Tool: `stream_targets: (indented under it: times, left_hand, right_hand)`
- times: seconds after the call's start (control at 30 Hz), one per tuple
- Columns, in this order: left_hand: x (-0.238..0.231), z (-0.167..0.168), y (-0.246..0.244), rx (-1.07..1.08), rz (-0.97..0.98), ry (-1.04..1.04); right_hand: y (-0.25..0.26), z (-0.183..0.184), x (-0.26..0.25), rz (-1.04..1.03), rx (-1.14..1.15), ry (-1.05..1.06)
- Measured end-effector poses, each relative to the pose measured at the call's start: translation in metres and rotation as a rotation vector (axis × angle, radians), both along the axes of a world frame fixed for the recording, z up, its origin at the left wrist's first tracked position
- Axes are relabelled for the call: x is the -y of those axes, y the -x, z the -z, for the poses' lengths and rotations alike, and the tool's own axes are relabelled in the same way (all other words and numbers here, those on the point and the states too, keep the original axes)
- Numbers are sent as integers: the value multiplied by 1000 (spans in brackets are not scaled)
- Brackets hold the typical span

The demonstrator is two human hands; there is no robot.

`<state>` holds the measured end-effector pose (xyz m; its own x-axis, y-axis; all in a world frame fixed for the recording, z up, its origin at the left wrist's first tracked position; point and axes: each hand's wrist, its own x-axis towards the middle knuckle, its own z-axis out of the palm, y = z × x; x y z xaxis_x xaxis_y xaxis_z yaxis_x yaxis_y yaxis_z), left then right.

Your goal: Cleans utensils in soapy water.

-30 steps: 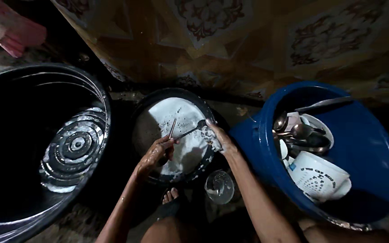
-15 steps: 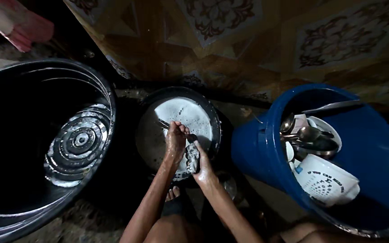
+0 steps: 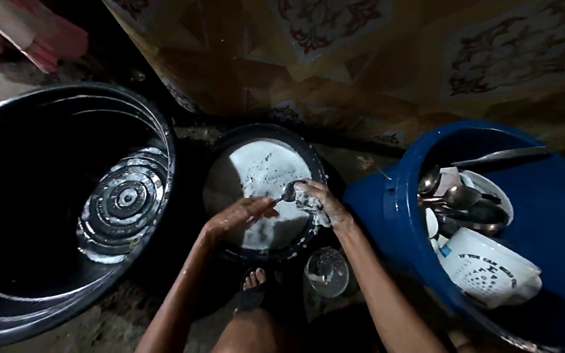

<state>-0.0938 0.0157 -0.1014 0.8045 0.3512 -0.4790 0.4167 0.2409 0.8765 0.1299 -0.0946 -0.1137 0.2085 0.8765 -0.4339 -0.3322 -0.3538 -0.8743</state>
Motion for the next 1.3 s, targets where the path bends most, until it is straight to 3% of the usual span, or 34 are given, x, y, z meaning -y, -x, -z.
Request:
stream_targets:
  times: [0.07, 0.13, 0.27, 0.33, 0.43, 0.5, 0.7, 0.77, 0.83, 0.9, 1.0, 1.17, 1.3]
  left_hand:
    - [8, 0, -9, 45, 58, 85]
    - [17, 7, -15, 73, -93, 185]
    - [30, 17, -16, 66, -354, 282]
    - [36, 16, -20, 69, -416, 320]
    - [47, 4, -35, 62, -483, 286]
    - [50, 1, -40, 29, -444, 181]
    - [57, -3, -40, -6, -398, 73]
    - [56, -5, -37, 9, -426, 93]
    - [55, -5, -40, -16, -458, 75]
    - [55, -1, -45, -49, -453, -14]
    - [57, 5, -46, -79, -368, -183]
    - [64, 2, -37, -203, -261, -590]
    - [70, 4, -48, -443, -191, -940]
  right_hand:
    - [4, -1, -11, -66, 81, 3]
    - [1, -5, -18, -8, 233, 53]
    - [-2, -10, -33, 392, 464, 36]
    - [16, -12, -33, 285, 613, -149]
    - [47, 9, -32, -33, 921, -427]
    - [51, 19, -38, -48, 1079, -468]
    - [27, 7, -69, 31, 671, 30]
    - [35, 6, -67, 58, 791, -61]
    - [53, 11, -51, 38, 1028, -285]
    - [62, 22, -40, 68, 1107, -463]
    - [59, 13, -44, 126, 889, -241]
    - [30, 9, -58, 296, 240, 217]
    - [41, 2, -28, 116, 219, 217]
